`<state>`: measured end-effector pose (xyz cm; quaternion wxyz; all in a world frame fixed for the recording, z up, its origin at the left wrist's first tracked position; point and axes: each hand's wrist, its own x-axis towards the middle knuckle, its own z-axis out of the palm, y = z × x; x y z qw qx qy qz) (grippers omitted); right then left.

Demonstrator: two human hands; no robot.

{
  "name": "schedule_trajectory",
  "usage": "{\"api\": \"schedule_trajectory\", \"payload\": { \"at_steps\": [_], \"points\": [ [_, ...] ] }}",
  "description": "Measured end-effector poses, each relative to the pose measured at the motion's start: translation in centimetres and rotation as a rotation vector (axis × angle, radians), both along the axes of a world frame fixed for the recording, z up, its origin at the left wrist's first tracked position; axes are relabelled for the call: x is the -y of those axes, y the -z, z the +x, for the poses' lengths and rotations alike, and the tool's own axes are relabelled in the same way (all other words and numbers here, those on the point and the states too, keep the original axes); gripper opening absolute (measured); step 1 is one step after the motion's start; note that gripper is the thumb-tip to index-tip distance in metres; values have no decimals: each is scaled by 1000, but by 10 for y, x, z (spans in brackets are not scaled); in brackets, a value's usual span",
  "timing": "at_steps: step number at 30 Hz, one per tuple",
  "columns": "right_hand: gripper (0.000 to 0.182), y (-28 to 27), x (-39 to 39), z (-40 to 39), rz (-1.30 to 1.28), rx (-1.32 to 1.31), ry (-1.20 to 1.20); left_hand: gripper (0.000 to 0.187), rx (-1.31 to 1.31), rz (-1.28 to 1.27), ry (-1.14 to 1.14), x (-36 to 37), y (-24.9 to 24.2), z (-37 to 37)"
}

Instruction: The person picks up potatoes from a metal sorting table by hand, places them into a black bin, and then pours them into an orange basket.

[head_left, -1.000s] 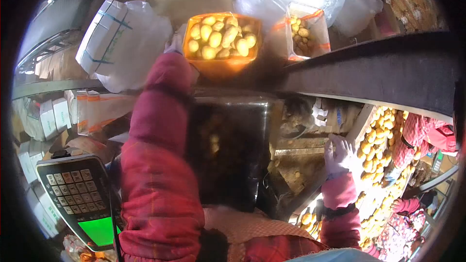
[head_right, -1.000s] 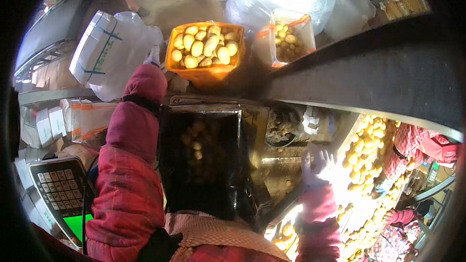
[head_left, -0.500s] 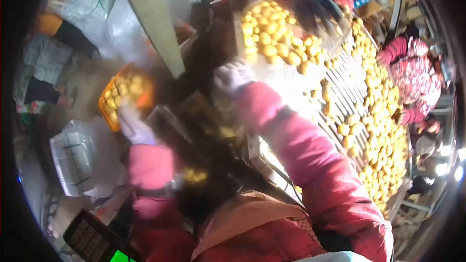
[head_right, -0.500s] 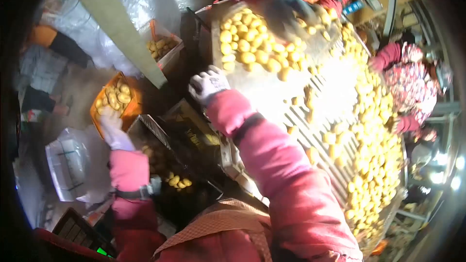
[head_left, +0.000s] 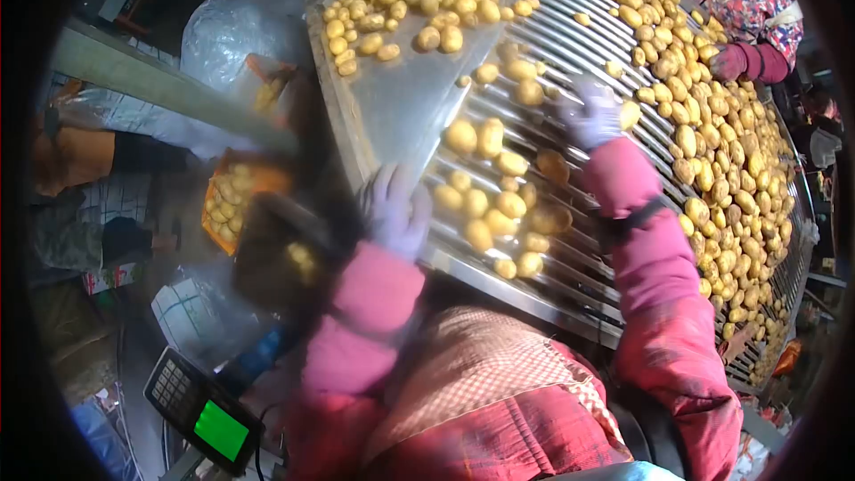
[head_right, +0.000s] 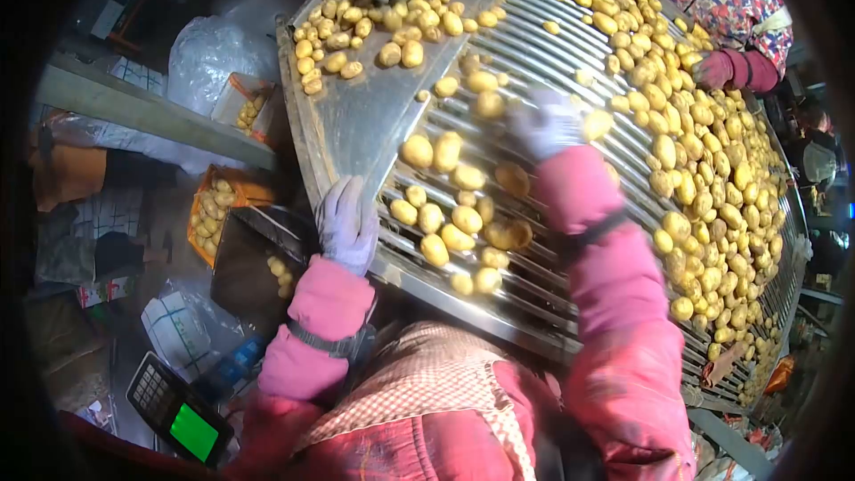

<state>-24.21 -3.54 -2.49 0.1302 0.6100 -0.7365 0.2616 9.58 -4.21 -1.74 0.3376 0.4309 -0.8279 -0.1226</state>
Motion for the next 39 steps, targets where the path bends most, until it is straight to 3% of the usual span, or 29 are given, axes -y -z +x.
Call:
{"api": "schedule_trajectory", "payload": {
  "at_steps": [1, 2, 3, 4, 5, 7, 9, 11, 13, 14, 17, 19, 21, 23, 25, 26, 28, 29, 32, 34, 37, 38, 39],
  "points": [
    [32, -18, -23, -41, 283, 170, 121, 30, 105, -37, -24, -3, 0, -5],
    [41, -29, -52, -66, 313, 181, 206, 29, 284, -253, 98, -2, -7, -3],
    [44, -5, -75, -108, 242, 50, 317, 29, 302, -243, 96, -2, -6, -6],
    [44, 13, -91, -139, 290, 149, 453, 34, 376, 19, -9, -2, -5, -10],
    [45, 18, -108, -148, 434, -156, 242, 39, 438, 279, -110, -3, -4, -17],
    [50, 41, -105, -145, 416, 723, 328, 40, 410, 242, -117, -2, 1, -21],
    [48, 63, -109, -108, 223, 146, 273, 40, 451, 249, -117, -1, 2, -19],
    [46, 64, -99, -95, 212, 300, 135, 39, 453, 229, -139, -2, 5, -19],
    [49, 55, -99, -70, 218, 201, 49, 25, 418, 6, -158, -2, 9, -20],
    [50, 45, -100, -61, 313, 397, -40, 25, 418, 3, -163, -2, 11, -21],
    [61, 34, -102, -20, 325, 262, -98, 25, 406, 19, -179, -4, 11, -17],
    [66, -15, -91, 6, 528, 716, -307, 37, 444, 225, -178, -3, 6, -19],
    [53, 5, -97, 11, 290, 258, -400, 37, 467, 259, -215, -4, -2, -26],
    [41, 7, -81, -8, 378, 697, -443, 36, 498, 303, -260, -6, -5, -28],
    [33, 10, -54, -46, 100, 685, -244, 35, 510, 224, -285, -8, -3, -27],
    [35, 4, -36, -72, 236, 522, -103, 35, 520, 234, -293, -8, 1, -24],
    [44, 16, -15, -99, 169, 328, 28, 35, 490, 200, -292, -5, 9, -22],
    [47, 55, -2, -124, 258, 264, 50, 35, 492, 204, -300, -4, 12, -21],
    [47, 68, 6, -107, 109, 220, 24, 34, 485, 154, -260, -1, 12, -17],
    [45, 27, -9, -82, 323, 634, -222, 34, 468, 134, -232, -2, 15, -17],
    [37, 11, -26, -70, 443, 290, -392, 33, 452, 138, -237, -3, 13, -19],
    [37, 4, -29, -66, 443, 291, -393, 33, 453, 138, -239, -3, 13, -19],
    [37, -3, -30, -60, 423, 534, -325, 33, 466, 136, -240, -2, 13, -19]
  ]
}}
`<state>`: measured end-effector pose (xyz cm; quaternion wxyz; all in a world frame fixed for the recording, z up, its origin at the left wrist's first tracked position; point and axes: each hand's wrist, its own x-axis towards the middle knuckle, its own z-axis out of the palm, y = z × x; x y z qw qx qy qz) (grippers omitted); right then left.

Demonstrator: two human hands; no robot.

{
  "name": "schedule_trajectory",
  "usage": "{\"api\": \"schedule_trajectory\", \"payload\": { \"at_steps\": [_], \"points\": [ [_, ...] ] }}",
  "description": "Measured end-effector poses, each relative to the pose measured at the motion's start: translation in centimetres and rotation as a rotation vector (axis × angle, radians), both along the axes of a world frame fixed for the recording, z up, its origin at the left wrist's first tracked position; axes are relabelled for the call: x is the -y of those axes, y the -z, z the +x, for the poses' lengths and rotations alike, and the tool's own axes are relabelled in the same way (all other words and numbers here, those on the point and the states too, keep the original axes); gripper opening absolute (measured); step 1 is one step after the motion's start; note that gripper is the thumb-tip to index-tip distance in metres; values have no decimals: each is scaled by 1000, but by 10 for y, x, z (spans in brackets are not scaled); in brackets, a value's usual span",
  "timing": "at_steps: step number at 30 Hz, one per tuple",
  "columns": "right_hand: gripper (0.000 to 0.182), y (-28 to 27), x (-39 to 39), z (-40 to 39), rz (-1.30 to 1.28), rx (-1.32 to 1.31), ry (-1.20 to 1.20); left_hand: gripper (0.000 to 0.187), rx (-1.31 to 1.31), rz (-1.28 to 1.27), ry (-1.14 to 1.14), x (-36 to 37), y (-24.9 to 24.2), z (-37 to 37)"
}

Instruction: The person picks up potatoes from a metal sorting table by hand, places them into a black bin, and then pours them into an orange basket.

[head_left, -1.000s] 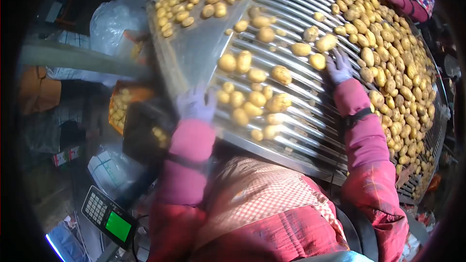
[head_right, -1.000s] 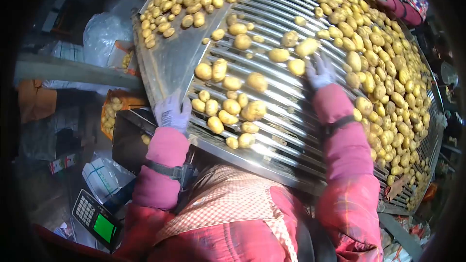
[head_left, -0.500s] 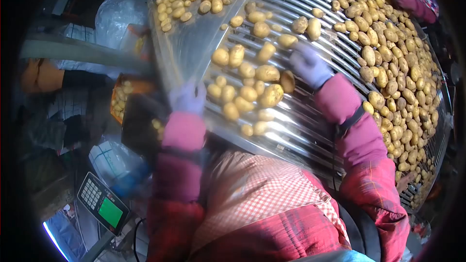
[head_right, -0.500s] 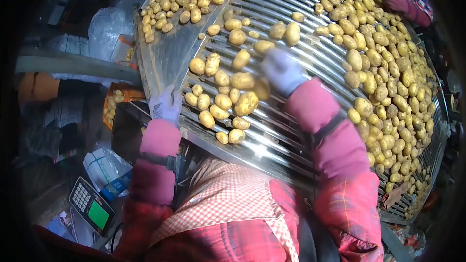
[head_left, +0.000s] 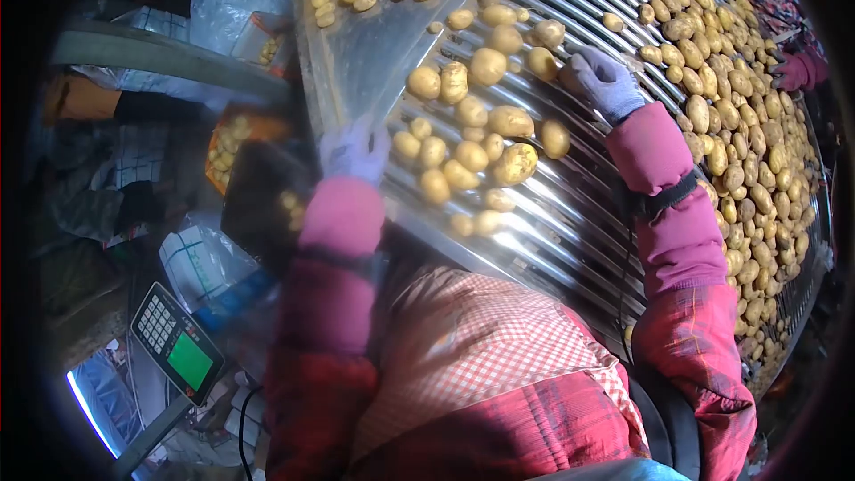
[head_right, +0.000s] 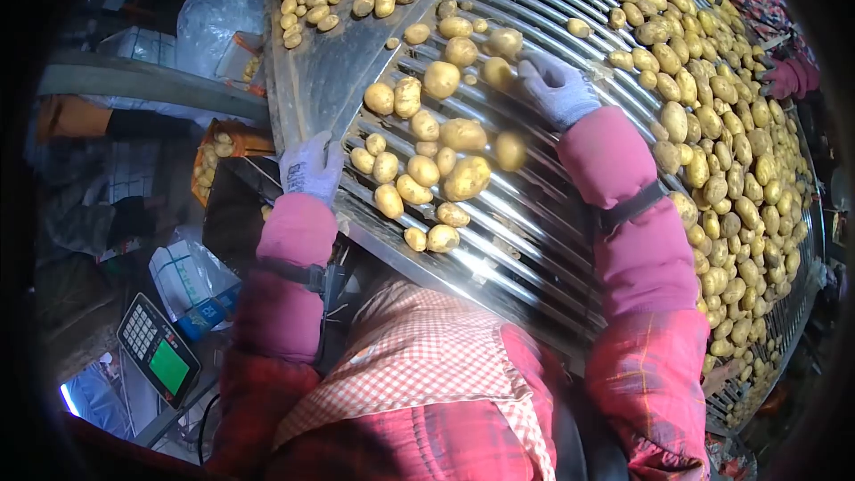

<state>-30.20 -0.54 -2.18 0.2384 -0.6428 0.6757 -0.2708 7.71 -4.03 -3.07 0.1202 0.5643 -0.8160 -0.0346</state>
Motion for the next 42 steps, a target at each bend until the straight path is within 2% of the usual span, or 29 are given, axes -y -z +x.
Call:
{"api": "schedule_trajectory", "payload": {
  "at_steps": [1, 2, 4, 5, 6, 8, 10, 13, 14, 16, 20, 22, 24, 26, 27, 28, 29, 30, 32, 33, 34, 35, 36, 37, 38, 39, 42],
  "points": [
    [37, -13, 0, 10, 43, 219, 113, 32, 15, 0, 0, 0, 0, 0],
    [38, -27, 1, 22, 54, -41, 137, 32, 20, 2, 1, 0, -2, 0],
    [39, -22, 9, 35, 74, -276, 0, 32, -13, 59, 20, -1, -9, -2],
    [44, -7, 17, 36, 168, -403, -97, 32, -12, 54, 18, 0, -10, -3],
    [44, -7, 22, 42, 162, -403, -99, 32, -2, 68, 10, 1, -10, -3],
    [48, -5, 32, 57, 219, -695, -50, 32, 7, 82, -7, 1, -10, -3],
    [49, 9, 42, 51, 237, -710, -59, 32, -47, 72, 13, 0, -9, -1],
    [49, -5, 51, 58, 284, -417, -77, 32, -43, 43, 0, 0, -8, 0],
    [49, -15, 49, 71, 285, -425, -86, 32, -51, 46, -9, -1, -9, 0],
    [55, -30, 42, 97, 242, -369, -318, 33, -89, 106, -1, -3, -14, -1],
    [61, -22, 49, 123, 229, -458, -339, 34, -78, 18, -26, 0, -2, 3],
    [51, -32, 44, 128, 196, -482, -276, 34, -103, 56, -30, -2, -4, 2],
    [53, -15, 48, 110, 113, -477, -312, 34, -108, 68, -40, -3, -4, 1],
    [56, -8, 50, 94, 195, -112, -199, 34, -112, 71, -44, -2, -4, 2],
    [62, -11, 40, 85, 139, 412, -115, 35, -125, 52, -45, -2, 0, 3],
    [63, -15, 38, 74, 242, 788, -25, 36, -138, 33, -42, -2, 0, 3],
    [59, -19, 24, 60, 109, 832, 57, 36, -140, 29, -32, -3, 0, 3],
    [58, -43, 4, 47, 159, 833, 199, 37, -113, 48, -27, -3, -2, 3],
    [55, -39, -27, 8, 30, 1008, 332, 39, -84, 60, 9, 2, -3, 3],
    [53, -43, -49, -5, 9, 1218, 358, 41, -192, 206, -28, 9, 0, 4],
    [47, -44, -66, -15, 28, 1281, 499, 44, -295, 358, -68, 13, -3, 0],
    [46, -39, -81, -27, 27, 1344, 563, 52, -313, 405, -41, 25, -6, -8],
    [46, -36, -94, -32, 27, 1409, 624, 52, -303, 411, -21, 34, -6, -17],
    [42, -36, -107, -33, 41, 1422, 710, 54, -262, 371, 98, 42, -7, -27],
    [41, -30, -113, -37, 40, 1442, 740, 57, -223, 328, 218, 51, -7, -39],
    [42, -29, -122, -39, 61, 1433, 672, 60, -155, 215, 321, 59, 3, -48],
    [53, -52, -137, -15, 58, 1302, 588, 64, -4, 338, 313, 59, 2, -67]
  ]
}}
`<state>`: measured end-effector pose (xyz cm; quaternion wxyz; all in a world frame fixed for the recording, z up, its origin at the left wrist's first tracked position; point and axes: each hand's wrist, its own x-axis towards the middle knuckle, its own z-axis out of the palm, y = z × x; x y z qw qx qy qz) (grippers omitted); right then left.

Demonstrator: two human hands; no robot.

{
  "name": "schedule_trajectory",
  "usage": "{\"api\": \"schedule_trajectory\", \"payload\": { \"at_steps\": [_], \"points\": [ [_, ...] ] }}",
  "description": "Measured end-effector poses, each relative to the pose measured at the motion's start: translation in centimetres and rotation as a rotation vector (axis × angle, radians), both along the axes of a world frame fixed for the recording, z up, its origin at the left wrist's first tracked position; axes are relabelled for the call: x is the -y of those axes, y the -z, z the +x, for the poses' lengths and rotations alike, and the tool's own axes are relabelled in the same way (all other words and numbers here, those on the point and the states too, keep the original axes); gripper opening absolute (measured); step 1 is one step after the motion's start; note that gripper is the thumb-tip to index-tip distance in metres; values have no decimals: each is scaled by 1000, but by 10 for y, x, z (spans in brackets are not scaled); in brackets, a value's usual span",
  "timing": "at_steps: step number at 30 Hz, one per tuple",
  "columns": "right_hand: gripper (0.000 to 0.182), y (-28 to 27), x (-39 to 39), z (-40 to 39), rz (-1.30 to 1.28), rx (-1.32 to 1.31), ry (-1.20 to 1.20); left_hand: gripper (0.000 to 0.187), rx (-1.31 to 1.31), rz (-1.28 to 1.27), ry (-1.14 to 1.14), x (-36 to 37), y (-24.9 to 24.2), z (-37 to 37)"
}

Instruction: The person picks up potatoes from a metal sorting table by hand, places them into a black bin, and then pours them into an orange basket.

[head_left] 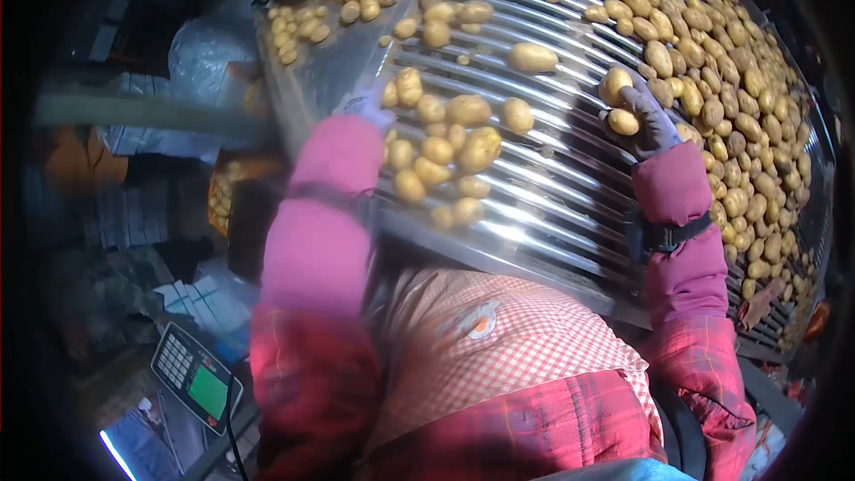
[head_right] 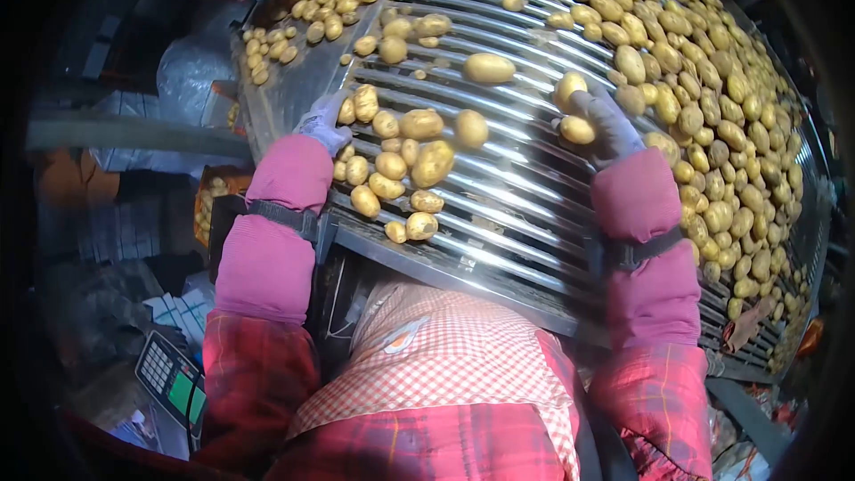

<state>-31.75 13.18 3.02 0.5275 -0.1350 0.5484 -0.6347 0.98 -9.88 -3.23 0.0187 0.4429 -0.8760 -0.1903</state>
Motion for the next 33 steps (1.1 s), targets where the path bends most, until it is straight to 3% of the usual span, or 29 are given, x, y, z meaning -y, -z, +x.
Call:
{"api": "schedule_trajectory", "payload": {
  "at_steps": [2, 4, 6, 9, 11, 13, 14, 16, 17, 19, 20, 22, 24, 25, 26, 28, 30, 33],
  "points": [
    [56, -6, -13, -1, -5, -11, -83, 64, 89, 9, -28, -4, -13, -16],
    [60, -3, -14, -2, 20, -8, -96, 61, 359, -7, -131, -5, -28, -28],
    [61, 5, -5, -5, 22, -2, -151, 59, 275, -44, -120, 6, -25, -19],
    [63, 13, 21, 2, -21, -7, -199, 46, -554, 857, -505, 5, -36, -11],
    [60, 9, 46, 15, -45, -40, -256, 37, -1370, 1529, -497, -13, -33, -4],
    [61, -1, 75, 48, -115, -133, -306, 40, -1585, 1711, -783, -58, -83, -36],
    [61, 0, 87, 63, -140, -220, -337, 40, -1601, 1699, -789, -70, -83, -46],
    [61, -19, 98, 105, -172, -146, -452, 45, -1693, 1904, -594, -86, -78, -61],
    [60, -10, 99, 125, -316, -442, -441, 45, -1704, 1908, -604, -90, -68, -63],
    [55, -9, 98, 139, -498, -1050, -521, 59, -1559, 1322, -490, -96, -46, -60],
    [49, -11, 96, 145, -502, -1064, -523, 59, -1568, 1320, -504, -95, -42, -54],
    [45, -10, 99, 138, -548, -931, -518, 56, -1886, 1919, -481, -91, -46, -40],
    [37, -3, 96, 110, -378, -907, -410, 56, -1916, 1883, -392, -95, -52, -33],
    [34, -28, 89, 106, -219, -726, -368, 57, -1817, 1729, -481, -94, -51, -29],
    [35, 0, 89, 81, -317, -1119, -435, 58, -1714, 1575, -558, -92, -50, -27],
    [39, 52, 74, 55, -406, -1400, -601, 57, -1691, 1507, -592, -87, -41, -26],
    [45, 59, 56, 66, -123, -1425, -848, 65, -1908, 1815, -442, -80, -30, -23],
    [54, 53, 59, 78, -35, -1556, -879, 67, -1908, 1821, -479, -78, -15, -23]
  ]
}}
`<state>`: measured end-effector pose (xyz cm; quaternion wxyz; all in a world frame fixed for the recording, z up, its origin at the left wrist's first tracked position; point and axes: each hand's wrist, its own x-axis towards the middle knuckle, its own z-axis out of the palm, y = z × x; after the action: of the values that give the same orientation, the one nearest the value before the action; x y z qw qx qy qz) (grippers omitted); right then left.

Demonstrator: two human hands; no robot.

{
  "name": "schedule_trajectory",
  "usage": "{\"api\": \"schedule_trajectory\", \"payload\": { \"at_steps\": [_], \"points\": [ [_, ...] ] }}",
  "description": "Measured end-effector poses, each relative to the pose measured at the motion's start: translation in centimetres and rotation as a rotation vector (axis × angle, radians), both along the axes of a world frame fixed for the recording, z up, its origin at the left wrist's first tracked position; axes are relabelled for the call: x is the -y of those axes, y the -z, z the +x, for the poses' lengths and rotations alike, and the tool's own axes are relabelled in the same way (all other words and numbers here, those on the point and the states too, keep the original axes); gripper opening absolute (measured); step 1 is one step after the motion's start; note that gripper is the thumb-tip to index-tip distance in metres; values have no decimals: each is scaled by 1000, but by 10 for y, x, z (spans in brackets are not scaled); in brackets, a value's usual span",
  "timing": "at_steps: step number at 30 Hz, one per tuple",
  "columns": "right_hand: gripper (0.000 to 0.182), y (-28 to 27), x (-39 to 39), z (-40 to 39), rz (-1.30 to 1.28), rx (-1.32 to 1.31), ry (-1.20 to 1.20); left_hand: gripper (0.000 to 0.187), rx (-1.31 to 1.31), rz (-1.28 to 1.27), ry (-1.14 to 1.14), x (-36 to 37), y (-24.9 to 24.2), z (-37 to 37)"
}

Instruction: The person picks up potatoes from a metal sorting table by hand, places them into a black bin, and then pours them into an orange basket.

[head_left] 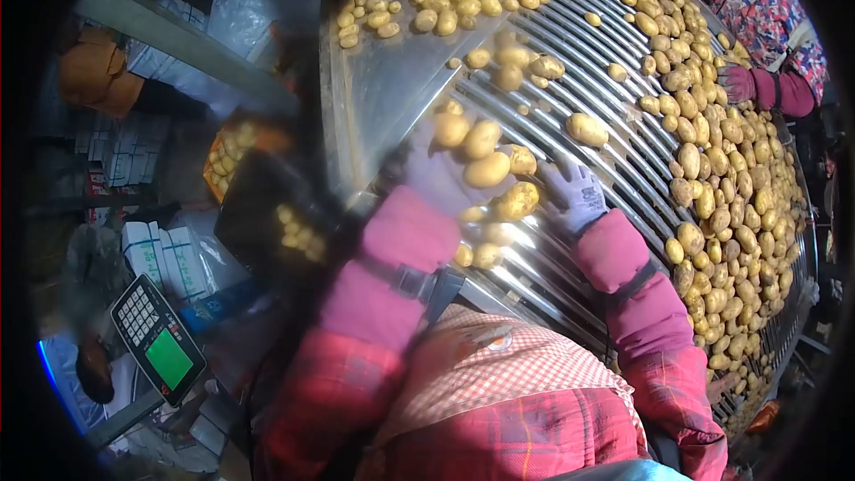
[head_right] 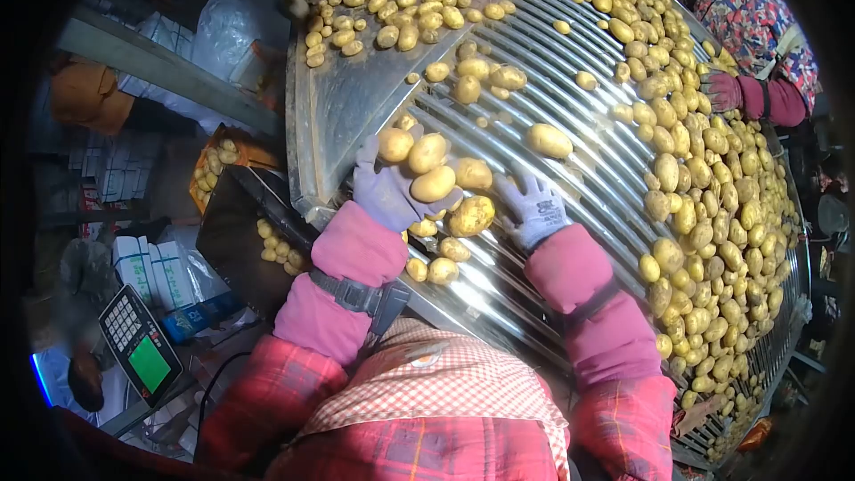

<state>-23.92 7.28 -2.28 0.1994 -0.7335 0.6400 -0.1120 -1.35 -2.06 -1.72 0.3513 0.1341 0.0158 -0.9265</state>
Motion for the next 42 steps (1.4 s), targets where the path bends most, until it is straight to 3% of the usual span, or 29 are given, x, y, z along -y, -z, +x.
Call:
{"api": "schedule_trajectory", "payload": {
  "at_steps": [2, 4, 5, 7, 8, 9, 10, 11, 13, 15, 17, 18, 19, 21, 22, 23, 25, 27, 29, 30, 31, 33, 34, 35, 37, 42],
  "points": [
    [58, -1, 7, -2, 102, -44, 38, 69, 27, 39, -14, -2, -1, -1],
    [49, 4, 17, -9, -142, 227, 117, 69, -36, 32, 31, -2, -16, -1],
    [48, 7, 22, -10, -244, 363, 186, 69, 85, 23, 54, 0, -6, 2],
    [44, -40, 36, 20, -392, 428, 273, 65, 175, 77, 57, -3, -14, -1],
    [40, -43, 46, 25, -671, 248, -15, 63, 193, -52, 32, -2, 7, -2],
    [35, -79, 55, 49, -812, 226, -177, 61, 168, -27, 26, -2, 0, -4],
    [31, -94, 56, 71, -623, 362, -62, 59, 143, -10, 24, -3, -8, -5],
    [31, -91, 62, 81, -778, 290, -276, 53, 353, 8, -16, -6, -20, -6],
    [46, -72, 60, 104, -576, 220, -242, 52, 306, -19, -38, 1, -25, -8],
    [47, -70, 61, 106, -578, 256, -315, 50, 257, 21, -70, 4, -23, -3],
    [44, -72, 65, 87, -603, 266, -224, 48, 217, 93, -98, -6, -17, 2],
    [41, -71, 66, 76, -630, 254, -109, 38, 639, -720, -214, -7, -2, -1],
    [37, -63, 68, 60, -698, 252, -11, 30, 175, -125, 90, -1, -45, 2],
    [37, -39, 65, 9, -802, -159, -93, 58, 131, -32, 33, -3, -23, 5],
    [37, 1, 57, -17, -536, 147, 363, 62, -165, -92, 182, 3, -20, 8],
    [37, 17, 52, -39, -467, 42, 495, 62, -171, -84, 188, 0, -20, 10],
    [36, 50, 43, -78, -484, -113, 607, 63, 97, -21, 112, -1, -32, 8],
    [32, 61, 49, -98, -557, -190, 624, 66, 54, -35, 92, -6, -28, 4],
    [31, 69, 62, -106, -601, -89, 687, 66, -58, 110, 194, -8, -13, 4],
    [30, 74, 67, -106, -625, 26, 747, 66, -85, 3, 308, -4, -14, 9],
    [27, 88, 68, -113, -699, -35, 800, 64, -95, -13, 286, -4, -4, 5],
    [29, 91, 68, -118, -607, 25, 939, 62, 105, -133, 267, -9, -40, 8],
    [30, 78, 62, -110, -543, -184, 877, 55, 88, 77, 240, -11, -31, 2],
    [31, 86, 63, -115, -487, -283, 874, 50, 12, 90, 297, -9, -25, 5],
    [31, 62, 68, -94, -367, -459, 915, 61, -100, 191, 428, -7, -13, 8],
    [31, 58, 74, -93, -337, -482, 954, 56, -221, 217, 501, -6, -3, 6]
  ]
}}
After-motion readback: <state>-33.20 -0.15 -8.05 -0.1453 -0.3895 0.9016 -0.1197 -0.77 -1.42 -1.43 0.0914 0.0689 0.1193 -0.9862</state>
